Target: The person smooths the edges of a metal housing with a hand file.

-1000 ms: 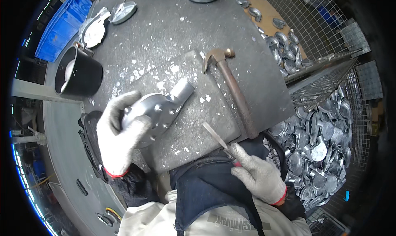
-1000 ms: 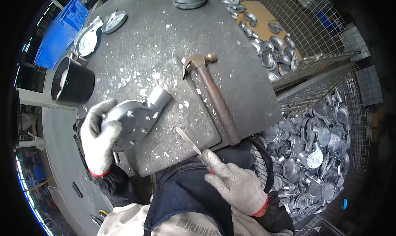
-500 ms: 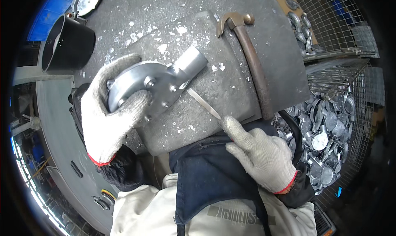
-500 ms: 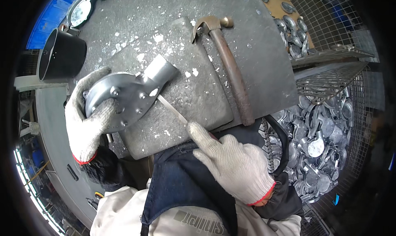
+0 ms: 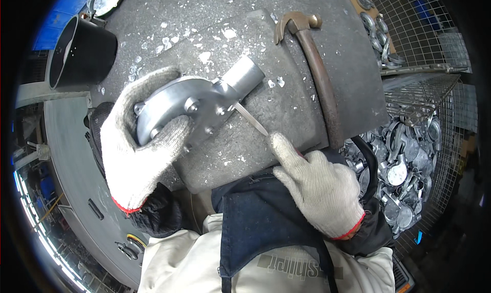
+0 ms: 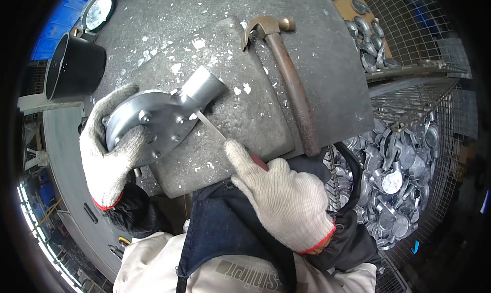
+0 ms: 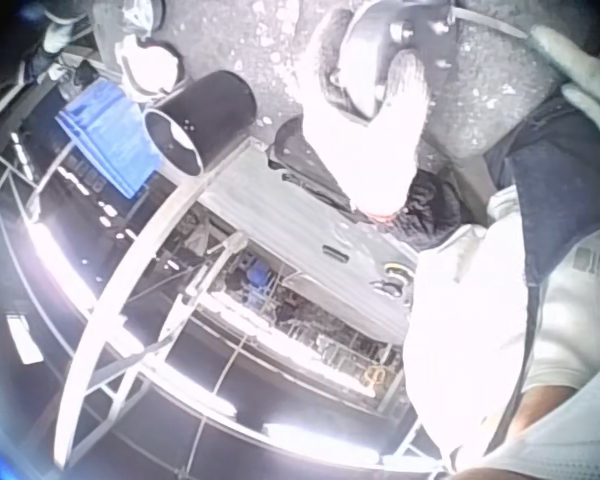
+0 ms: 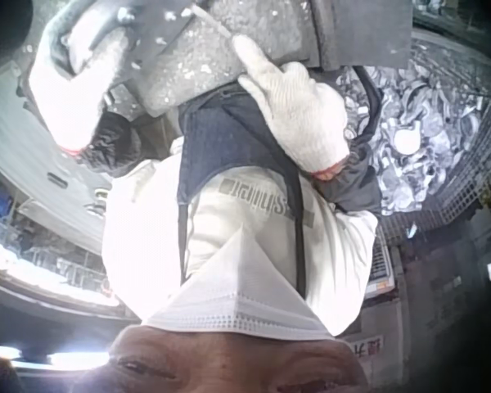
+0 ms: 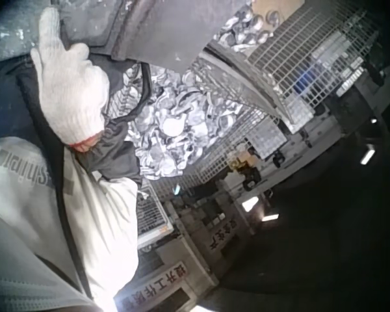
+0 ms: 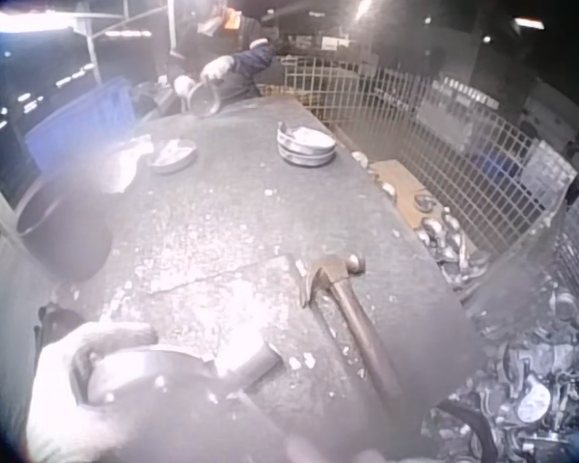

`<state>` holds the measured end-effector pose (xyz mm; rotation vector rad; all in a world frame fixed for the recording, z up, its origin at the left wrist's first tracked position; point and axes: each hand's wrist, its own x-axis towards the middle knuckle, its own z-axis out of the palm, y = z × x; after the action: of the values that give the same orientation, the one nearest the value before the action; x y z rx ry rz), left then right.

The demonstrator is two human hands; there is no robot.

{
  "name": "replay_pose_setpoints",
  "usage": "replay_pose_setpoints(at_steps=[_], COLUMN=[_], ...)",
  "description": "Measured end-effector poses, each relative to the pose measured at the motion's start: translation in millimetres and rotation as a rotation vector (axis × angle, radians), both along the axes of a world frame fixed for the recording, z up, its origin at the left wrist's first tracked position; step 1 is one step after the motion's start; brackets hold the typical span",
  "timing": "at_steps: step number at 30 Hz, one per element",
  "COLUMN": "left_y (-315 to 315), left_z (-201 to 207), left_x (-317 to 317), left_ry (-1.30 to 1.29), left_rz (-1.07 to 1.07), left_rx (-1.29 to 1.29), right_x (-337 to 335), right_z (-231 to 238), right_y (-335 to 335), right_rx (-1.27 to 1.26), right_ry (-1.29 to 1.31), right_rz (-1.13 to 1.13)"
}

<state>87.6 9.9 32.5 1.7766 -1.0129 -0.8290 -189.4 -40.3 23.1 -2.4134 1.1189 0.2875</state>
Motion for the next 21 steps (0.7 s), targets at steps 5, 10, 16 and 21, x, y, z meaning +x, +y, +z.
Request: replay_pose_setpoints(at_steps=[5,10,16,21], left_y=[-2,-2,2,-1], left_z=[3,4,1,1], left_x=[-4,-4,-4,-7], left_ry=[0.003,-0.018,-0.028,-0.06], left_rz=[0.039,0.032,0.061,0.07], left_rx=[0.053,0.072,0.054,0.077], right_x=[-6,-14,-26,-25], right_z=[-10,-23,-31,-36], right_y=[3,-3,-24,-19], right_rx=[0.162,0.831,1.623,1.529], right_ry=[-0.161,-0.571,-0.618,-0.707], right_rz=[-0.07,-0.421,-0.675,-0.672])
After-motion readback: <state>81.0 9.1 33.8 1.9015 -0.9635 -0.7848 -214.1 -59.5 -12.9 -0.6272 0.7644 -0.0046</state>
